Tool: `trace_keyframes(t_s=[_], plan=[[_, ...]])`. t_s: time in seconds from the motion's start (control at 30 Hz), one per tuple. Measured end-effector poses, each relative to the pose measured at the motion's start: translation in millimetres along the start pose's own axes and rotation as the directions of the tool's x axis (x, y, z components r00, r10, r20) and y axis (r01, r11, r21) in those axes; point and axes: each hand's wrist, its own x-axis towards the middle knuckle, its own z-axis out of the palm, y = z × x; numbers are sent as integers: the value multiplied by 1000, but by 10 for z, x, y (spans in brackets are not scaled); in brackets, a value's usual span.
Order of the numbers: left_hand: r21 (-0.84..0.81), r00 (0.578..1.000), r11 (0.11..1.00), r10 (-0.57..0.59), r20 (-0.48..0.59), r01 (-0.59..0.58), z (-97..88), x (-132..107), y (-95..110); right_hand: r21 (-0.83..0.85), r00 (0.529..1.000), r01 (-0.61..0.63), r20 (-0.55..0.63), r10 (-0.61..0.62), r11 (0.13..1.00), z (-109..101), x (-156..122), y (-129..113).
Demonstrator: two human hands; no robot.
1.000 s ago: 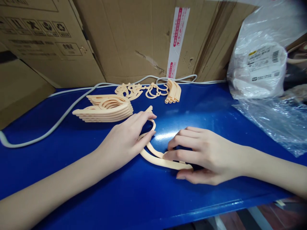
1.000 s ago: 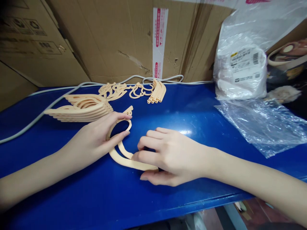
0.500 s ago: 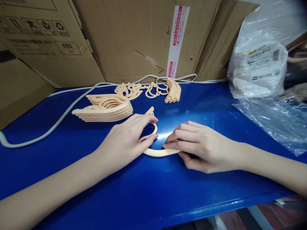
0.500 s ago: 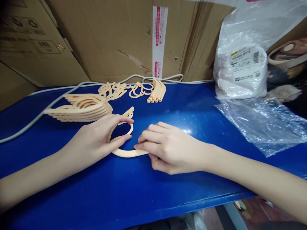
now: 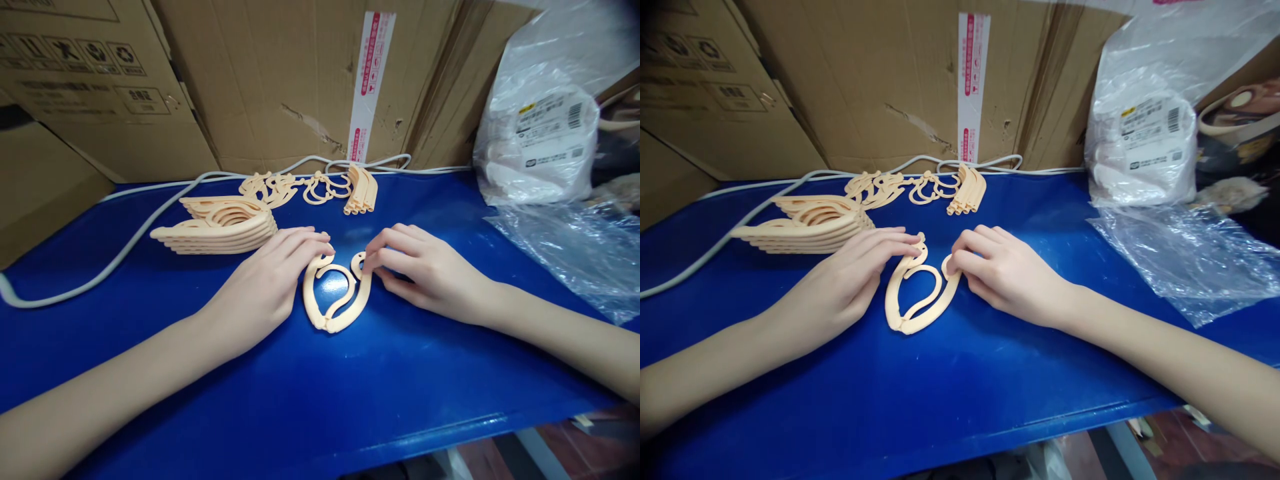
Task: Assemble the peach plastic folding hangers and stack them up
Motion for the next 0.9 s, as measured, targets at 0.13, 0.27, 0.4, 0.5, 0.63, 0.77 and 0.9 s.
trace_keyframes(t_s=[0.13, 0.27, 0.4, 0.5, 0.63, 0.77, 0.9], plan=[[10, 1000, 1000, -2, 18, 2, 9, 3, -9, -24, 999, -52, -1, 52, 998, -5, 4, -19], [0, 999, 1000, -26, 21, 26, 1, 11, 11, -5, 998, -61, 11, 61, 998, -21, 8, -74], [-17, 1000, 1000, -11, 9, 11, -12, 15, 44, -20, 997, -53, 48, 54, 998, -26, -1, -113], [-41, 999, 999, -6, 40, 8, -24, 4, 79, 20, 995, -49, 93, 47, 999, -32, -8, -102], [-62, 992, 998, 4, 124, 3, -39, -19, 137, 196, 987, -29, 161, -3, 980, -41, 0, -67], [-72, 981, 997, 0, 193, 14, -50, -18, 176, 323, 984, -31, 175, -27, 946, -36, 15, -77], [9, 987, 999, 38, 155, -40, -58, -3, 166, 300, 989, -145, 84, 125, 943, -41, 8, -73]])
